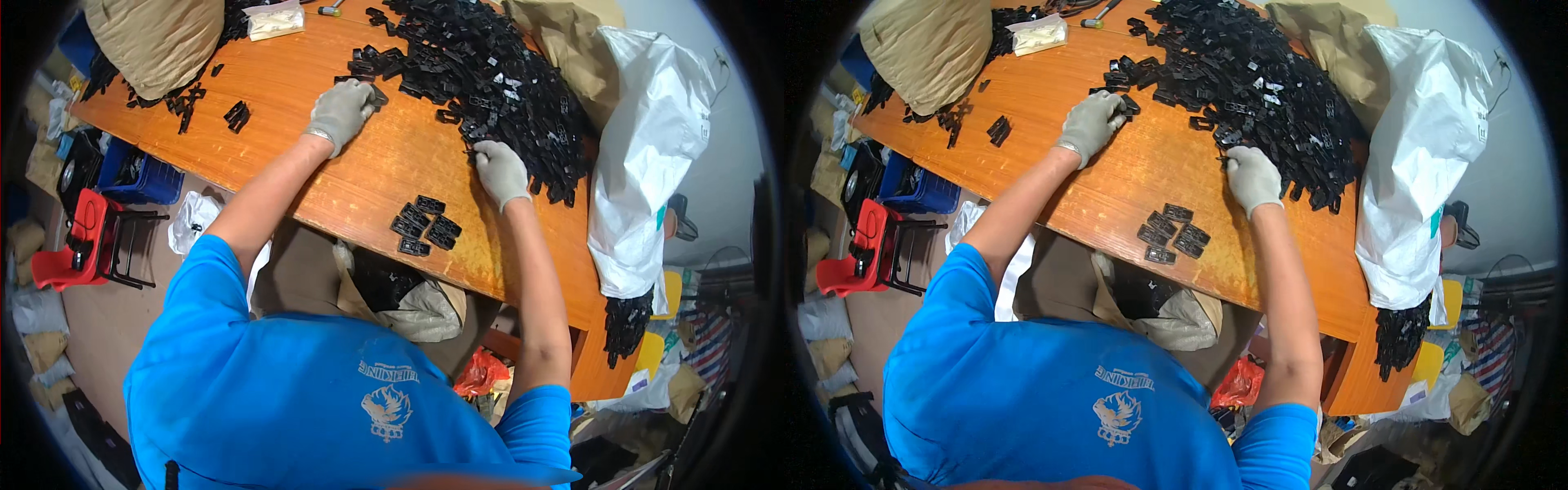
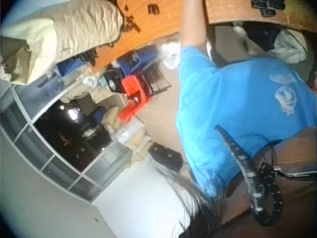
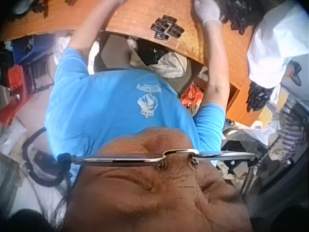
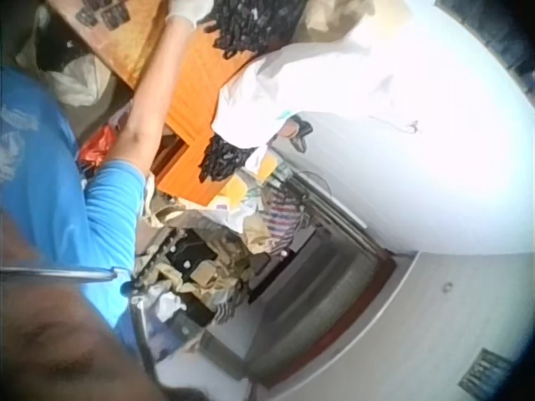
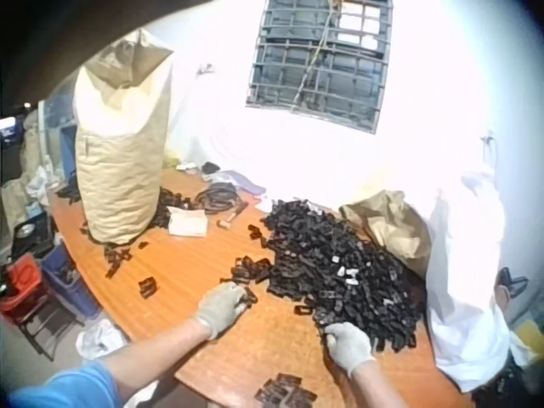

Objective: The person sorts and organizes small black plastic components by hand, moving them from a table into a bag.

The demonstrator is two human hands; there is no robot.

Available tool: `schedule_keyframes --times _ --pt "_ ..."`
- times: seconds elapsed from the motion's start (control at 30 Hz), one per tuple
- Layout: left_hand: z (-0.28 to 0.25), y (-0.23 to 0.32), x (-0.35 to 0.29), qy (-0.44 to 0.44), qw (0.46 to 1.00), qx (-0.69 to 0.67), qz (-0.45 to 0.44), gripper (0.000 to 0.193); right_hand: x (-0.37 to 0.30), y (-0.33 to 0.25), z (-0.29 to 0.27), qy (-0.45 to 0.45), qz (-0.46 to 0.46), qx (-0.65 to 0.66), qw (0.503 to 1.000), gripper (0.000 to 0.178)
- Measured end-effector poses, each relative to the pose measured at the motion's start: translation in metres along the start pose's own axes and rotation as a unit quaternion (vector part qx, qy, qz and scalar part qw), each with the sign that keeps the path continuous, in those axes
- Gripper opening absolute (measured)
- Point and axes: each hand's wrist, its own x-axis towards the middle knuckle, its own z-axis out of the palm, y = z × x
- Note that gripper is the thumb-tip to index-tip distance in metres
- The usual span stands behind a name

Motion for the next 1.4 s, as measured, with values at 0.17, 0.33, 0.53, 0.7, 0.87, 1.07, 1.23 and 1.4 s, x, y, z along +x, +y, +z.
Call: schedule_keyframes --times 0.17,0.33,0.53,0.7,0.87,1.07,1.23,1.4 --pt "0.001 0.041 -0.017 -0.082 0.993 -0.059 -0.053 0.025 -0.025 -0.027 -0.003 -0.003 0.047 0.016 0.999 0.021" --pt "0.014 0.076 -0.047 -0.073 0.980 -0.153 -0.105 0.026 -0.044 -0.025 0.001 0.024 0.019 0.016 0.999 0.012" --pt "0.022 0.096 -0.069 -0.083 0.969 -0.216 -0.087 0.035 -0.058 -0.024 -0.004 -0.032 0.009 -0.028 0.999 0.021" --pt "0.002 0.094 -0.061 -0.071 0.987 -0.078 0.120 0.038 -0.065 -0.031 -0.003 0.010 -0.004 -0.013 1.000 0.025" --pt "0.000 0.088 -0.038 -0.105 0.975 -0.021 0.196 0.030 -0.062 -0.036 -0.004 -0.026 0.018 -0.028 0.999 0.027" --pt "0.019 0.072 -0.040 -0.146 0.968 -0.129 0.158 0.029 -0.064 -0.051 -0.004 0.011 0.011 0.062 0.998 0.025" --pt "0.021 0.078 -0.046 -0.154 0.967 -0.153 0.132 0.032 -0.060 -0.077 0.010 0.011 -0.017 0.102 0.995 0.025" --pt "0.029 0.076 -0.048 -0.146 0.968 -0.180 0.100 0.031 -0.049 -0.079 0.012 -0.018 -0.026 0.079 0.996 0.021"
